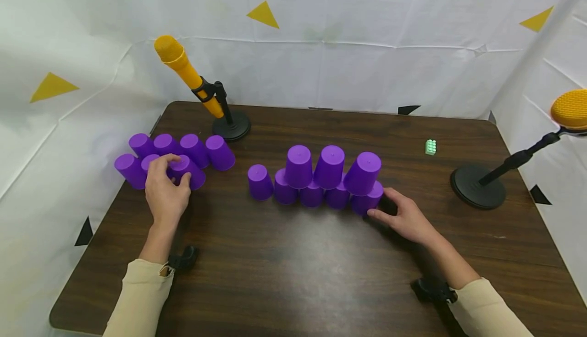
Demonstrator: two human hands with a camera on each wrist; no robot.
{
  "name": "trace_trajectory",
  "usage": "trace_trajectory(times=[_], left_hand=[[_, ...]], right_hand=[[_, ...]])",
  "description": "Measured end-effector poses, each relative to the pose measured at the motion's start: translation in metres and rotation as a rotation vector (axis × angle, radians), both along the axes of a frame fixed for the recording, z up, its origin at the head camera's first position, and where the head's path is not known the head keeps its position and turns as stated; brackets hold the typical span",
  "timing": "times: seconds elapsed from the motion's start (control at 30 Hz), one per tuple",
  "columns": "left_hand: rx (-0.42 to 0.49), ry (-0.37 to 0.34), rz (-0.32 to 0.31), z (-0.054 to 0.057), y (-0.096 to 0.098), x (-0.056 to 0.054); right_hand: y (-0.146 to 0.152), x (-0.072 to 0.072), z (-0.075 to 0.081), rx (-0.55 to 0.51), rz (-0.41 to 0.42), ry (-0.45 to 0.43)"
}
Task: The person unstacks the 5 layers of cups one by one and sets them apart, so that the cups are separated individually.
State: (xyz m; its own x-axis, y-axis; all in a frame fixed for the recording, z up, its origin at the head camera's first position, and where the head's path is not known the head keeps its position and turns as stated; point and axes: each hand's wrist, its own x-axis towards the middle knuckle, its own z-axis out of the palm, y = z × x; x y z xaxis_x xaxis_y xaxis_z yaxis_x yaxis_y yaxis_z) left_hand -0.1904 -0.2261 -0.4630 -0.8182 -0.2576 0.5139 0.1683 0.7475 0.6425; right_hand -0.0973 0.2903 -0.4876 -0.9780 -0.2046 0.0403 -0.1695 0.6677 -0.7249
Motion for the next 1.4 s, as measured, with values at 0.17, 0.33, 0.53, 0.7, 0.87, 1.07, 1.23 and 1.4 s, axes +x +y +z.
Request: trace_trajectory(times=[0.17,0.33,0.53,0.7,0.87,1.07,1.23,1.4], left_hand=[[-0.002,0.128,-0.009,0.019,0.008,0.006],[0.064,0.227,-0.138,0.042,0.034,0.014],[0.107,0.26,-0.407,0.053,0.081,0.026],[0.111,0.225,-0.6,0.054,0.126,0.033],[0.061,0.162,-0.712,0.049,0.161,0.036],[0.083,0.124,-0.737,0.043,0.186,0.036],[0.112,0.103,-0.708,0.039,0.193,0.035],[0.137,0.101,-0.695,0.037,0.194,0.033]], right_hand=[[0.0,0.0,0.0,0.004,0.001,0.0],[0.0,0.0,0.0,0.008,-0.001,-0.007],[0.0,0.0,-0.001,0.004,0.006,0.0],[0.0,-0.001,0.0,0.002,-0.002,-0.01],[-0.001,0.0,0.0,0.0,-0.005,-0.003],[-0.001,-0.001,-0.002,-0.011,-0.001,0.015],[-0.001,0.0,-0.002,-0.01,0.0,0.017],[-0.001,0.0,-0.002,-0.006,-0.003,0.029]])
